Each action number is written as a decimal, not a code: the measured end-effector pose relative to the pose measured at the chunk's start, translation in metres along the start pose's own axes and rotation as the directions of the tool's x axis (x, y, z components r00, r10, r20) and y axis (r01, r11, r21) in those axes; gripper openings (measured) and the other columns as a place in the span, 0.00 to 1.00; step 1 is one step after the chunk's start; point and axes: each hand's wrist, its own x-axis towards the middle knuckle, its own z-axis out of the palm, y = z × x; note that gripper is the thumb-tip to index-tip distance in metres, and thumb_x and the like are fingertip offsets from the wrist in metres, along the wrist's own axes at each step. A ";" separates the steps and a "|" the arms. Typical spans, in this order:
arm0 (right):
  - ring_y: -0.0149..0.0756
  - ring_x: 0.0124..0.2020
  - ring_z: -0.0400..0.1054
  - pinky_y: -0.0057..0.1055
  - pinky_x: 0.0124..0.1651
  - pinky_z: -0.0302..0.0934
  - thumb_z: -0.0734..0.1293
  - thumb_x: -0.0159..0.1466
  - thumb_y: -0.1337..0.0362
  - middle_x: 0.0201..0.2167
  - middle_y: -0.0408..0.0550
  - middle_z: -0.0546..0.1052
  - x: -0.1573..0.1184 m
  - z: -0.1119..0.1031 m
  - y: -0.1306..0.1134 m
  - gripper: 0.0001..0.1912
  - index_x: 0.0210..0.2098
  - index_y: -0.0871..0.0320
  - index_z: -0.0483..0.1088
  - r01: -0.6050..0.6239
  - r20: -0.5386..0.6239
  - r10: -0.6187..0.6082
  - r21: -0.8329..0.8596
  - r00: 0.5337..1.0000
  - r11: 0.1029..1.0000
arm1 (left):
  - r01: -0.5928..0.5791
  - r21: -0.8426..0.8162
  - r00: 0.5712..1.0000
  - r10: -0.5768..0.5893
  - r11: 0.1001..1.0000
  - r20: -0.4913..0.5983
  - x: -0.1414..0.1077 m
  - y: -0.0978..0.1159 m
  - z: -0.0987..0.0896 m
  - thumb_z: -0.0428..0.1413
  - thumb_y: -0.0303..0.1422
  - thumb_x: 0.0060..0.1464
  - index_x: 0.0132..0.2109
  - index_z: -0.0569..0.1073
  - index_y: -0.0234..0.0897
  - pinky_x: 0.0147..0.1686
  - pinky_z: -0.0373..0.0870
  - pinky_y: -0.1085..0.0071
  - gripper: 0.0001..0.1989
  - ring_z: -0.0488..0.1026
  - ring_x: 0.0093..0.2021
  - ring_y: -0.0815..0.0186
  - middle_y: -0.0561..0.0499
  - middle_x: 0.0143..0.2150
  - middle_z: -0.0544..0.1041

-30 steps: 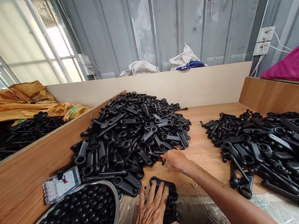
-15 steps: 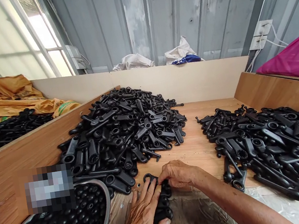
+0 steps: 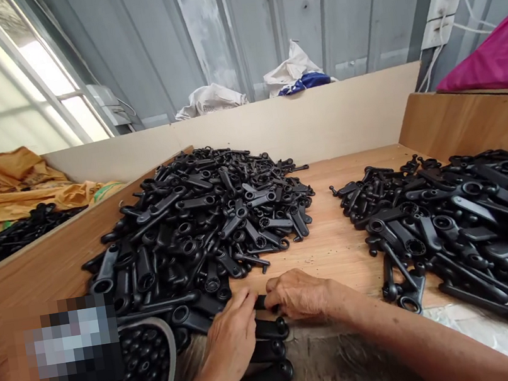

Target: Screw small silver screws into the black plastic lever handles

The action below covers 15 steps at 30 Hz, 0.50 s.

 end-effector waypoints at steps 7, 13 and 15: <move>0.32 0.34 0.66 0.34 0.39 0.63 0.64 0.65 0.64 0.34 0.44 0.71 -0.037 -0.006 0.012 0.07 0.33 0.61 0.68 -0.206 -0.167 0.254 0.258 0.953 0.944 | -0.025 0.104 0.999 0.020 0.994 0.048 0.032 0.020 -0.015 0.55 0.34 0.60 0.44 0.73 0.35 0.50 0.67 0.54 0.08 0.71 0.49 0.59 0.48 0.46 0.75; 0.27 0.21 0.59 0.26 0.26 0.54 0.62 0.54 0.70 0.19 0.38 0.65 -0.101 -0.013 -0.024 0.05 0.31 0.60 0.69 -0.183 -0.226 0.479 0.723 0.848 0.666 | -0.001 0.001 0.999 0.001 1.000 0.042 0.040 0.024 -0.020 0.57 0.36 0.58 0.43 0.73 0.35 0.49 0.67 0.53 0.10 0.71 0.48 0.59 0.48 0.46 0.74; 0.26 0.19 0.60 0.25 0.24 0.55 0.62 0.52 0.67 0.18 0.37 0.66 -0.118 -0.011 -0.045 0.08 0.32 0.60 0.69 -0.092 -0.225 0.522 0.854 0.823 0.512 | -0.001 -0.103 1.000 0.002 0.995 0.012 0.037 0.025 -0.025 0.57 0.36 0.58 0.40 0.73 0.35 0.48 0.68 0.55 0.08 0.72 0.46 0.60 0.49 0.44 0.75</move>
